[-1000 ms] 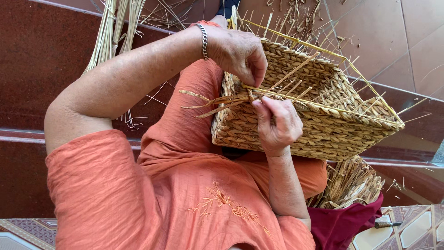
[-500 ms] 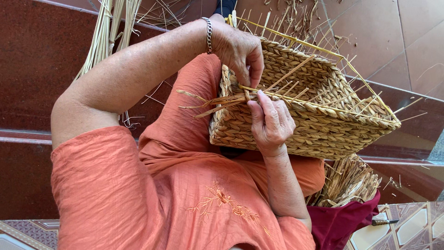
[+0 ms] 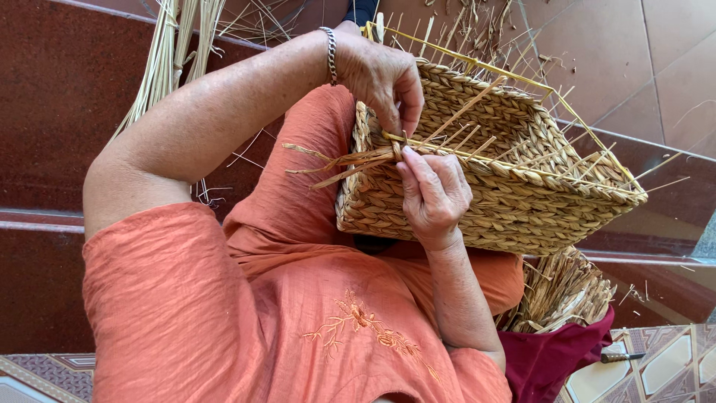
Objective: The person weaves a rectangular basket by hand, interlacing dried plant fibers through a pre-formed frame. They repeatedly pull and tuck strands to build up the basket walls, occasionally adjusting the basket's position on their lap.
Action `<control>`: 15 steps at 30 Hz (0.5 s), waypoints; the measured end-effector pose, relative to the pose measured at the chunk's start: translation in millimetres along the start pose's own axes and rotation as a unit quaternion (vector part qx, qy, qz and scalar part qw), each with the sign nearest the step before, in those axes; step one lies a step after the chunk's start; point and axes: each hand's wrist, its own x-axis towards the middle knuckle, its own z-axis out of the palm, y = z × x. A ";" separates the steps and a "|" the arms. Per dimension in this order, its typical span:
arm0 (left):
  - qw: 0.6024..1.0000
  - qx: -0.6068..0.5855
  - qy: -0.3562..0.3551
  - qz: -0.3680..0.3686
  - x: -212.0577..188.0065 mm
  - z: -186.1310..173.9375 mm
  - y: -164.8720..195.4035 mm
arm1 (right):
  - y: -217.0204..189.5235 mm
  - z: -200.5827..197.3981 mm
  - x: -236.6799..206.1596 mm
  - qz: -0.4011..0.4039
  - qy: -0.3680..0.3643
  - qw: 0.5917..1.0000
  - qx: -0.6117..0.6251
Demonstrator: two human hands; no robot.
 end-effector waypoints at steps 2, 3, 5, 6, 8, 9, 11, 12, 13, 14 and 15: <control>1.000 -0.026 -0.003 0.002 -2.6 0.2 -4.4 | -4.2 0.1 -0.6 0.017 -0.016 1.000 -0.001; 0.999 -0.039 -0.005 0.003 -4.2 0.2 -5.9 | -5.2 0.2 -0.2 0.025 -0.024 0.999 -0.002; 0.999 -0.030 0.001 0.013 -7.6 0.1 -7.0 | -7.1 1.2 1.0 0.021 -0.037 0.999 -0.018; 0.999 -0.026 0.005 0.018 -8.7 0.2 -6.5 | -7.7 1.6 2.0 0.019 -0.043 0.999 -0.026; 1.000 -0.023 -0.006 0.021 -9.7 -0.4 -3.9 | -12.9 3.4 1.9 0.013 -0.055 0.996 -0.066; 0.999 -0.021 -0.010 0.022 -9.4 -0.7 -2.1 | -15.0 4.4 2.4 0.010 -0.060 0.995 -0.085; 0.998 -0.040 -0.024 0.036 -7.4 -1.2 1.3 | -19.0 4.9 2.4 0.025 -0.064 0.991 -0.116; 0.997 -0.049 -0.031 0.044 -6.4 -1.2 2.2 | -20.1 4.9 2.4 0.032 -0.066 0.989 -0.131; 0.998 -0.046 -0.028 0.031 -5.6 -1.6 2.4 | -20.3 4.5 2.4 0.036 -0.065 0.988 -0.136; 0.999 -0.041 -0.026 0.018 -4.9 -1.5 1.8 | -20.0 4.3 2.2 0.040 -0.063 0.987 -0.142; 0.999 -0.035 -0.023 0.006 -4.1 -0.8 0.5 | -19.1 3.7 1.5 0.044 -0.059 0.986 -0.149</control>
